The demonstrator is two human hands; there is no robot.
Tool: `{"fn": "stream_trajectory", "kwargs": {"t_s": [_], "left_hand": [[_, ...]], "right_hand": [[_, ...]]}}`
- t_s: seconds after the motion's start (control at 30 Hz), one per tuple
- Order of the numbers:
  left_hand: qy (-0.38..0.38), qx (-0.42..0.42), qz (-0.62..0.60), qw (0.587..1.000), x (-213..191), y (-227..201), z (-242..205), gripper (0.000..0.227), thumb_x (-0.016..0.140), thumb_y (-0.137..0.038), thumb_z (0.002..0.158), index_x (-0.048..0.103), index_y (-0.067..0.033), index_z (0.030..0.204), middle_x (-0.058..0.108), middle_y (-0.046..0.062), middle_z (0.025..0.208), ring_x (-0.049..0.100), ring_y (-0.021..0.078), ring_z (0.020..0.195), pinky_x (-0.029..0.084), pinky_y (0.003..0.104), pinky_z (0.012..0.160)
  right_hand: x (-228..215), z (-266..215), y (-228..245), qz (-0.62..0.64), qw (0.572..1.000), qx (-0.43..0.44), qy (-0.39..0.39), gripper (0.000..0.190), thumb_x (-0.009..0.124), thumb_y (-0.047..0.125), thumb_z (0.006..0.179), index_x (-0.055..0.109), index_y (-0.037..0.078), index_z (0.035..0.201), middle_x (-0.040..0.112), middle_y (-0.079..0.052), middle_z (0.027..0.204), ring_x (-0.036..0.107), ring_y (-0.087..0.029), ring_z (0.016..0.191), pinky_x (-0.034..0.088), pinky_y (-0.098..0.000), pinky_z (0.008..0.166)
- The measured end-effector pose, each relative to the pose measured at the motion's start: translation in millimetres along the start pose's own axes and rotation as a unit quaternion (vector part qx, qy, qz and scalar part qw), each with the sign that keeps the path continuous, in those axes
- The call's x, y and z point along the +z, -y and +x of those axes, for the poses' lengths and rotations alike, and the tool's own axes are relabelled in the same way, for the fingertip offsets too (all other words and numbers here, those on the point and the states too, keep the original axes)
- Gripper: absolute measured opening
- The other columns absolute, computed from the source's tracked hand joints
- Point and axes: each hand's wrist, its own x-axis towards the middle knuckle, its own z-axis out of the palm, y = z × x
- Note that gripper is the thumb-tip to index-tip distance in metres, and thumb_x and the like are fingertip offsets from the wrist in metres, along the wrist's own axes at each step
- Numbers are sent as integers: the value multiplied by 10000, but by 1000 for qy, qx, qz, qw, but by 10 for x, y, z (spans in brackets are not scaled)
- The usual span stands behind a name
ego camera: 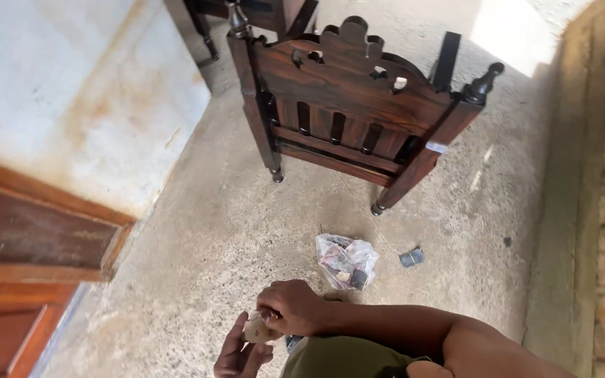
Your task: Sanding and applying varnish to a decorative wooden chair.
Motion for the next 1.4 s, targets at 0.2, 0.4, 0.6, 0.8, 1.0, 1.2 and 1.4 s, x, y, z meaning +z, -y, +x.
{"fn": "stream_trajectory", "kwargs": {"t_s": [0.2, 0.4, 0.6, 0.8, 1.0, 1.2, 1.4], "left_hand": [[147, 52, -141, 978, -66, -250, 493, 516, 699, 108, 783, 633, -1, 1283, 725, 156, 1238, 753, 232, 1007, 648, 391, 750], [245, 46, -23, 968, 601, -839, 1220, 265, 730, 140, 839, 700, 26, 1076, 759, 109, 997, 714, 167, 938, 590, 330, 844], [237, 101, 155, 954, 989, -1203, 2424, 174, 737, 122, 849, 656, 2, 946, 709, 58, 892, 688, 120, 885, 568, 280, 815], [198, 29, 102, 974, 1587, -1627, 3433, 82, 682, 83, 945, 631, 42, 995, 684, 105, 955, 649, 123, 860, 546, 290, 766], [272, -61, 189, 942, 2474, -2237, 3866, 137, 693, 64, 918, 648, 71, 1047, 720, 134, 960, 684, 133, 884, 559, 260, 789], [384, -129, 250, 879, 2980, -2369, 4123, 123, 697, 61, 908, 660, 35, 1022, 778, 100, 961, 727, 129, 897, 602, 270, 780], [471, -132, 188, 852, 3150, -2356, 4206, 115, 730, 63, 935, 651, -1, 988, 752, 71, 940, 724, 107, 918, 605, 258, 822]], "right_hand": [[-561, 148, 455, 255, 957, 137, -9, 173, 685, 193, 934, 691, 60, 1044, 733, -106, 876, 718, -234, 768, 559, -370, 693], [-731, 196, 39, 130, 968, 186, -103, 151, 679, 174, 933, 734, 58, 1011, 713, -87, 813, 677, -206, 707, 523, -377, 636], [-1465, 716, -465, 233, 952, 162, -118, 264, 767, 225, 831, 681, 88, 1040, 662, -65, 902, 637, -243, 865, 509, -389, 774], [-1446, 1451, -1390, 23, 959, 178, -218, 476, 805, 241, 807, 598, 81, 1204, 622, -133, 1094, 582, -342, 1039, 489, -463, 838], [-1782, 1478, -2028, 89, 935, 197, -282, 522, 791, 281, 866, 572, 95, 1301, 655, -116, 1094, 655, -323, 1000, 551, -426, 805], [-2330, 1214, -2044, 248, 873, 327, -262, 431, 860, 358, 777, 691, 104, 1081, 711, -53, 857, 710, -197, 755, 559, -336, 673], [-2425, 1029, -1996, 448, 785, 277, -325, 242, 881, 167, 810, 727, 65, 966, 674, 6, 828, 625, -83, 762, 482, -263, 650]]}}
